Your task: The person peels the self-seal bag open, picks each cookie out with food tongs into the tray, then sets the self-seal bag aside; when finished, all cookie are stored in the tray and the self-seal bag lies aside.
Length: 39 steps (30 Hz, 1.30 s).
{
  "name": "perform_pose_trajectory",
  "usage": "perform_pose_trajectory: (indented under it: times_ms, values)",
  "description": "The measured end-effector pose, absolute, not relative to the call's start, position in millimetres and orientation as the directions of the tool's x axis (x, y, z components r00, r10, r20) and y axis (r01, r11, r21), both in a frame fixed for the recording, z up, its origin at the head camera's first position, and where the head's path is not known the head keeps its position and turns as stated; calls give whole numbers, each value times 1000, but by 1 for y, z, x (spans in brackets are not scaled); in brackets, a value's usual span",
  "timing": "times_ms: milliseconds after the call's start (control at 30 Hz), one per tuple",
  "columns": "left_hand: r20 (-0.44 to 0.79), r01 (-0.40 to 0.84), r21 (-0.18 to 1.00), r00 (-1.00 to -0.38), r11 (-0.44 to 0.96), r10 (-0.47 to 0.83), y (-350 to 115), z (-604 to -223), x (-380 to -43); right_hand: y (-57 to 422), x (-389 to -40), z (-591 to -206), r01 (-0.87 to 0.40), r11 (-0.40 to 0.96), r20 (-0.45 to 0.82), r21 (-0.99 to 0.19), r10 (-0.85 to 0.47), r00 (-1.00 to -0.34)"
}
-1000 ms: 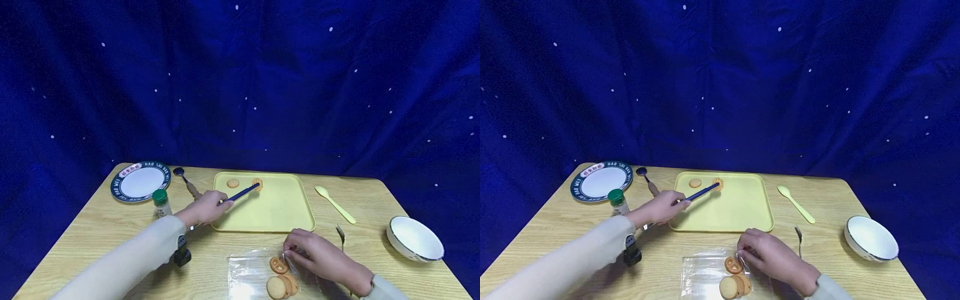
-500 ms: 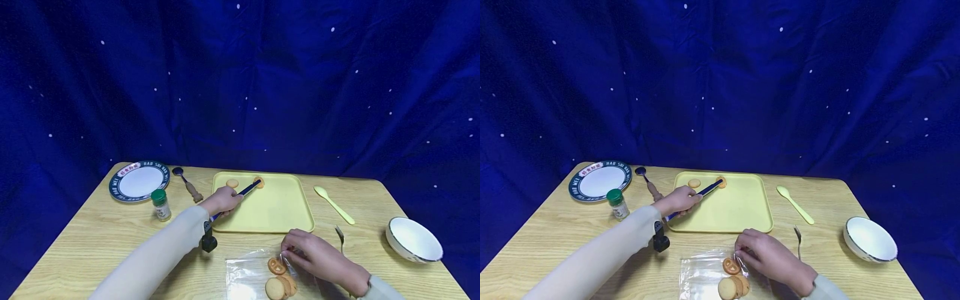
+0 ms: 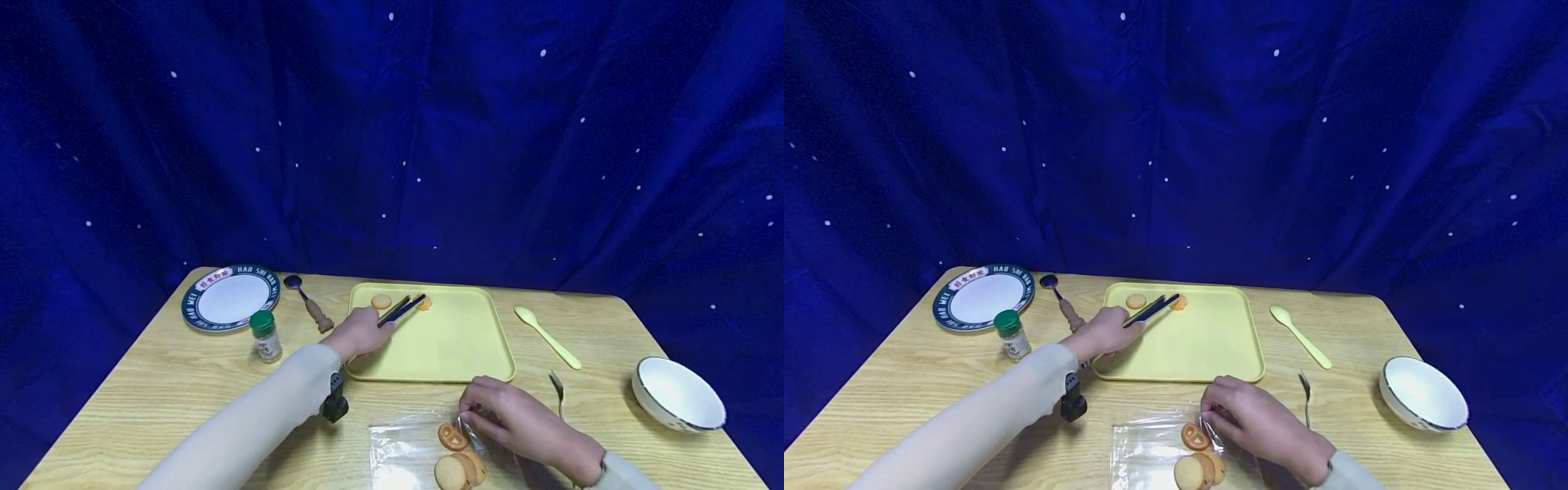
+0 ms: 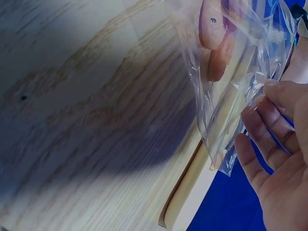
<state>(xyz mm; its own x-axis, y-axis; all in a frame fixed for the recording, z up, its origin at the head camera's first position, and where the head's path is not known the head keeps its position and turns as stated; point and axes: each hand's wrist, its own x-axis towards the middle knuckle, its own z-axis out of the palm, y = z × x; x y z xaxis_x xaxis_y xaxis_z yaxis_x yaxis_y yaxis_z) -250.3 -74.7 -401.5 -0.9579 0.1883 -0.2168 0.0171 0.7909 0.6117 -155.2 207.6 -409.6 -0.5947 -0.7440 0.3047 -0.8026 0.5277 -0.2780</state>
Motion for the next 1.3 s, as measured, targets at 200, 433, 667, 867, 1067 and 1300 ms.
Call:
perform_pose_trajectory:
  times_ms: [200, 433, 667, 867, 1067, 1300]
  values:
    - [-104, 81, 492, -983, 867, 151, -79, -386, -233, 208, -155, -411, -813, 510, 311, -283, -753, -580]
    - [118, 347, 341, -938, 874, 327, -106, -369, -193, 209, -157, -407, -808, 511, 294, -293, -756, -585]
    - [212, 501, 251, -864, 828, 457, -168, -371, -145, 210, -161, -406, -792, 534, 292, -296, -738, -608]
    - [234, 648, 199, -760, 735, 607, -204, -379, -108, 211, -159, -408, -797, 514, 314, -318, -736, -600]
    - [188, 726, 193, -688, 661, 701, -210, -393, -89, 212, -159, -408, -794, 510, 318, -331, -732, -603]
    - [114, 749, 235, -654, 619, 748, -195, -397, -92, 212, -158, -410, -783, 517, 301, -346, -729, -615]
